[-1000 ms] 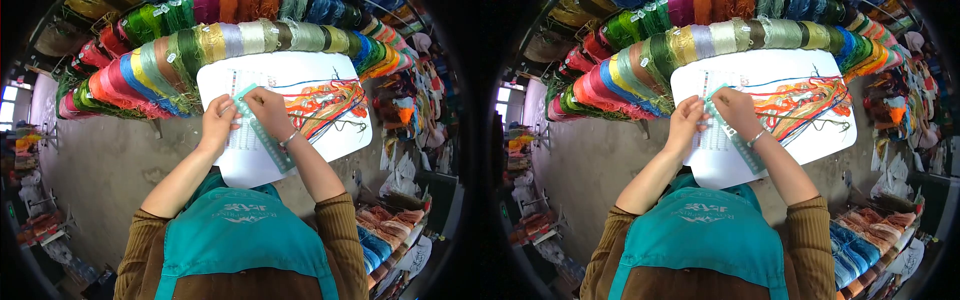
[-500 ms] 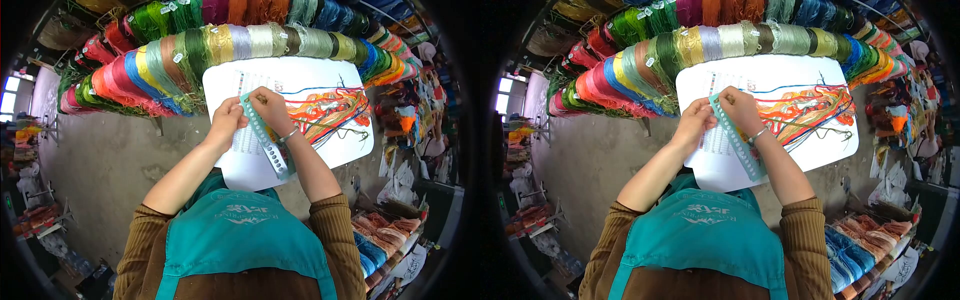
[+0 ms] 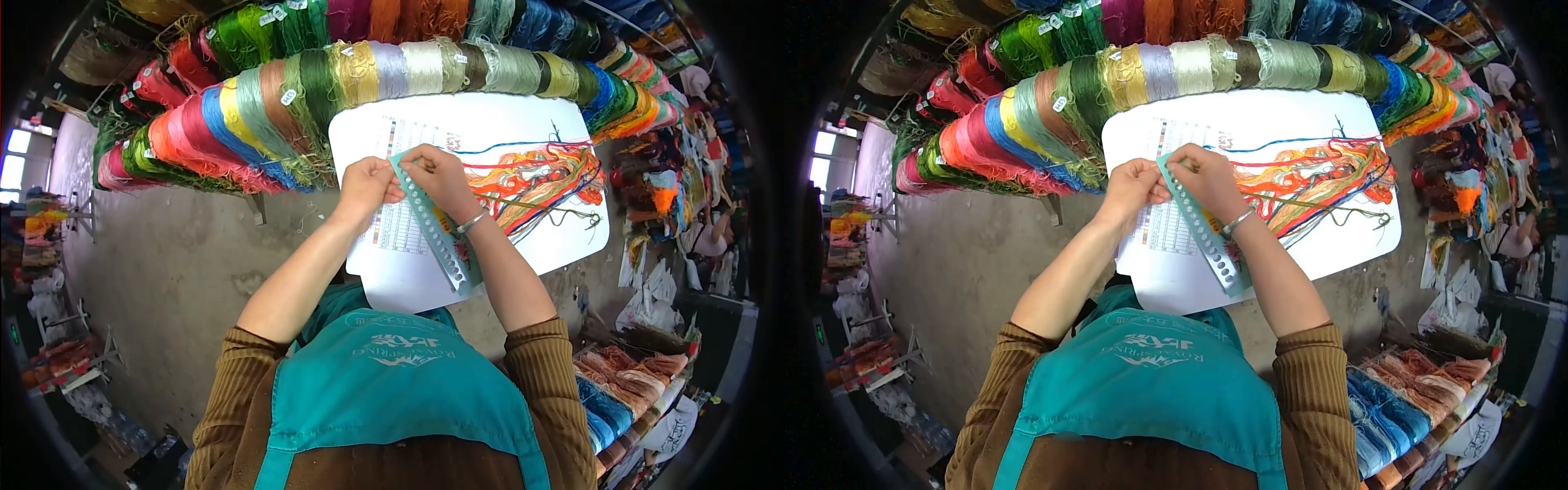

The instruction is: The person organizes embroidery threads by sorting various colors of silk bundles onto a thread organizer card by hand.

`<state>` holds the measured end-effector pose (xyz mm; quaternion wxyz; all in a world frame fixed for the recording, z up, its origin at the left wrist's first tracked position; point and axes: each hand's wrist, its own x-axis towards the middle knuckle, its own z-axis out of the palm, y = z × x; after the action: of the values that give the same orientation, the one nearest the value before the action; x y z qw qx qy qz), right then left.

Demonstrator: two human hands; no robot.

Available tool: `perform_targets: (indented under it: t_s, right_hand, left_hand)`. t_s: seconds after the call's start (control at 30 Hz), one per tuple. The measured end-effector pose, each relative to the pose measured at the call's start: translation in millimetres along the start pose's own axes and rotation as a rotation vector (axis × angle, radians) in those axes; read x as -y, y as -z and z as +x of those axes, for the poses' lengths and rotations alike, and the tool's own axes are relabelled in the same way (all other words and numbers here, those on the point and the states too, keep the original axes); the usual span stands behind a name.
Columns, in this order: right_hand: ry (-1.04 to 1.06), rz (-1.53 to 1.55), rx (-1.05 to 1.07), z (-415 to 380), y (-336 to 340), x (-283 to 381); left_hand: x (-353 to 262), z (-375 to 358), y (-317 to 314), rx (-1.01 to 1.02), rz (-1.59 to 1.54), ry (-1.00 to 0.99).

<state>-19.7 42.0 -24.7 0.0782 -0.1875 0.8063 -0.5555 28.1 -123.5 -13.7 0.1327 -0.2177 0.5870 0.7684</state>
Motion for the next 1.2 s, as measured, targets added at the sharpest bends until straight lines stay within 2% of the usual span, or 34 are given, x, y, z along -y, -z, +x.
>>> perform_targets:
  t_s: [0.13,0.23,0.33,0.4,0.47,0.53,0.6,0.63,0.7,0.73,0.8,0.83,0.9,0.93,1.0,1.03,1.07,1.1,1.13,1.2]
  right_hand:
    - [-0.04,-0.19,0.071,2,1,9]
    - [-0.018,-0.286,0.105,4,0,14]
    - [-0.001,-0.394,0.113,5,-1,17]
    - [-0.062,-0.344,0.115,6,-2,16]
    - [-0.119,-0.292,0.116,10,-3,14]
    - [-0.213,-0.101,0.097,13,-3,11]
    - [-0.205,-0.014,0.13,15,3,4]
    - [-0.198,0.073,0.164,14,5,3]
    - [-0.193,0.114,0.166,11,11,8]
    - [-0.187,0.158,0.173,10,13,12]
    - [-0.204,0.182,0.176,9,11,11]
    - [-0.219,0.207,0.18,10,10,10]
    - [-0.261,0.184,0.21,13,10,13]
    - [-0.303,0.158,0.244,14,10,17]
    - [-0.31,0.117,0.246,14,11,17]
    - [-0.303,0.133,0.249,14,11,12]
    - [-0.297,0.149,0.252,14,11,8]
    - [-0.3,0.152,0.251,14,11,8]
    - [-0.299,0.142,0.243,14,11,8]
    - [-0.3,0.137,0.24,15,9,10]
  left_hand:
    - [1,-10,11,-0.052,0.071,-0.058]
    - [3,-17,16,-0.053,-0.008,-0.061]
    - [3,-21,15,0.063,-0.15,-0.101]
    - [0,-24,14,0.269,-0.111,-0.071]
    - [-1,-23,14,0.273,-0.159,-0.018]
    - [-2,-19,11,0.277,-0.205,0.035]
    - [0,-9,4,0.158,-0.04,-0.041]
    - [1,-7,1,0.162,-0.041,-0.042]
    - [2,-2,-4,0.173,0.309,-0.233]
    - [2,1,-4,0.176,0.309,-0.233]
    - [-1,2,-1,0.004,0.986,-0.644]
    - [-3,0,0,0.006,0.989,-0.643]
    - [-10,-6,1,0.156,0.152,-0.119]
    - [-18,-13,9,0.202,-0.191,0.016]
    - [-16,-19,46,0.241,-0.584,0.15]
    - [-19,-28,70,0.234,-0.629,0.141]
    - [-22,-36,99,0.331,-0.605,0.083]
    - [-28,-51,124,0.185,-0.59,0.078]
    - [-30,-62,155,0.175,-0.565,0.054]
    - [-24,-82,220,0.019,-0.645,0.021]
